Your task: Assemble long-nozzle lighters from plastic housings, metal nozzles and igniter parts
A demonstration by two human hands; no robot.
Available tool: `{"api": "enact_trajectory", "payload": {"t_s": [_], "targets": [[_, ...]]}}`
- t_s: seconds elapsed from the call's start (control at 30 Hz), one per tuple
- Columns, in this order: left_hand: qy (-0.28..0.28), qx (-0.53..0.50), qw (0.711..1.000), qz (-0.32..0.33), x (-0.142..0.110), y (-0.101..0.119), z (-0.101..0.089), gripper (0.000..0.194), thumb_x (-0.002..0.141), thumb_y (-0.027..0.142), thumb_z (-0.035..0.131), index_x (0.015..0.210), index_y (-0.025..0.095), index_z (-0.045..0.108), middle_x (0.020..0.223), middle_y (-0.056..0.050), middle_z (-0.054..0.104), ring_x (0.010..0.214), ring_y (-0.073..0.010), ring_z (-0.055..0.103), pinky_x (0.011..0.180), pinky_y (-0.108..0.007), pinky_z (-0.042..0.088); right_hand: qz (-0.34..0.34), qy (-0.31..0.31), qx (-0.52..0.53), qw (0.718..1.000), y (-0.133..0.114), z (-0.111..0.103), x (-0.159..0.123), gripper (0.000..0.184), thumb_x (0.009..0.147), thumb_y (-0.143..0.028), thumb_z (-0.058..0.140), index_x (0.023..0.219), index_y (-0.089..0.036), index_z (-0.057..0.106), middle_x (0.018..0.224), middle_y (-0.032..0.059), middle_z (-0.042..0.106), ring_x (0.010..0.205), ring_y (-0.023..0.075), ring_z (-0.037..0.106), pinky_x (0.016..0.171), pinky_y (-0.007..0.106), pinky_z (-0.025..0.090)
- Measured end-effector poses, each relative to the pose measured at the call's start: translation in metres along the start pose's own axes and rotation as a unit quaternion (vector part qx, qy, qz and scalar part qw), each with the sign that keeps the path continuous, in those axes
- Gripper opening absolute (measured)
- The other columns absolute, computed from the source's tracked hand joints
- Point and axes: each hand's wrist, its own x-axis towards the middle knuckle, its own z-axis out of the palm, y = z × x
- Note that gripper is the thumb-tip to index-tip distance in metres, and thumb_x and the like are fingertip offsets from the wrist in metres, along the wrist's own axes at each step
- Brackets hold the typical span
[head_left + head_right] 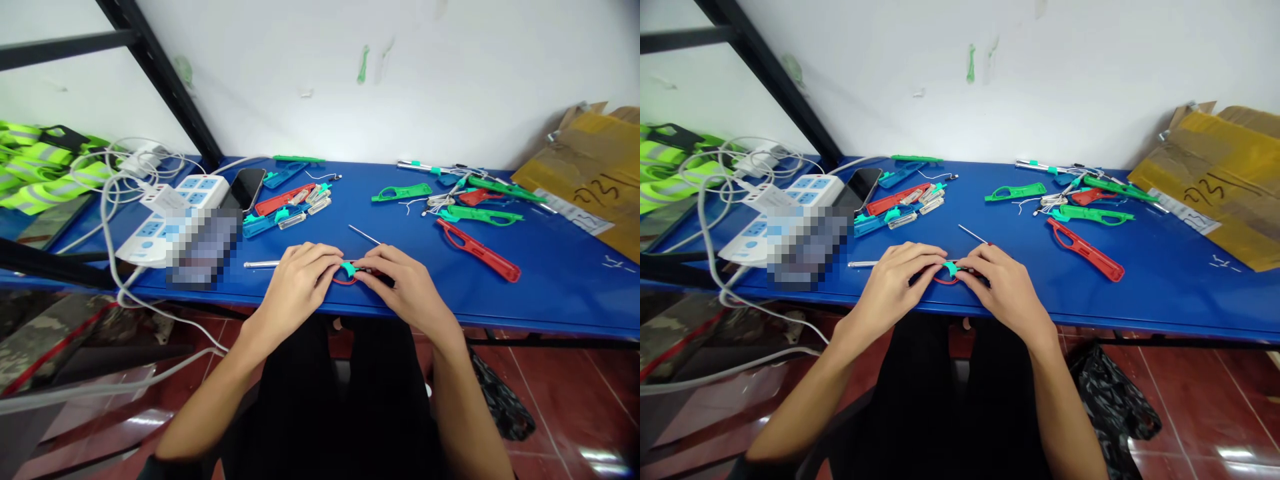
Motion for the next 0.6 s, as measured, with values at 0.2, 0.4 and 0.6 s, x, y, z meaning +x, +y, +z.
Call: {"api": "enact_trajectory", "payload": {"t_s": [0.2, 0.4, 0.6], "targets": [[-0.034, -0.018, 0.999, -0.021, -0.01, -0.008, -0.016, 0.031, 0.112, 0.032, 0.063, 0.142, 0.025, 0.068, 0.144, -0.009, 0.075, 0.132, -0.0269, 0.069, 0.111, -0.046, 0.048, -0.005, -0.001, -0.003, 1.0, 0.003, 0.0, -0.001, 0.021, 0.111, -0.033, 0.065, 0.123, -0.028, 0.082, 0.117, 0.0077, 0.076, 0.108, 0.0251, 0.073, 0.097, 0.041, 0.06], [-0.045, -0.015, 0.999, -0.001, -0.015, -0.012, -0.014, 0.028, 0.111, 0.038, 0.065, 0.135, 0.027, 0.073, 0.147, -0.009, 0.074, 0.132, -0.0276, 0.068, 0.111, -0.047, 0.048, -0.004, -0.002, 0.0, 1.0, 0.002, 0.001, -0.001, 0.021, 0.112, -0.033, 0.063, 0.124, -0.029, 0.081, 0.117, 0.0077, 0.076, 0.109, 0.0255, 0.073, 0.098, 0.043, 0.06], [-0.02, -0.009, 0.999, 0.027, -0.017, -0.013, -0.01, 0.026, 0.111, 0.036, 0.065, 0.134, 0.026, 0.074, 0.141, -0.009, 0.077, 0.125, -0.0273, 0.071, 0.109, -0.048, 0.049, -0.01, -0.004, 0.005, 1.0, 0.0, -0.001, 0.0, 0.02, 0.112, -0.032, 0.063, 0.122, -0.029, 0.079, 0.117, 0.0076, 0.077, 0.108, 0.0259, 0.073, 0.098, 0.044, 0.06]]}}
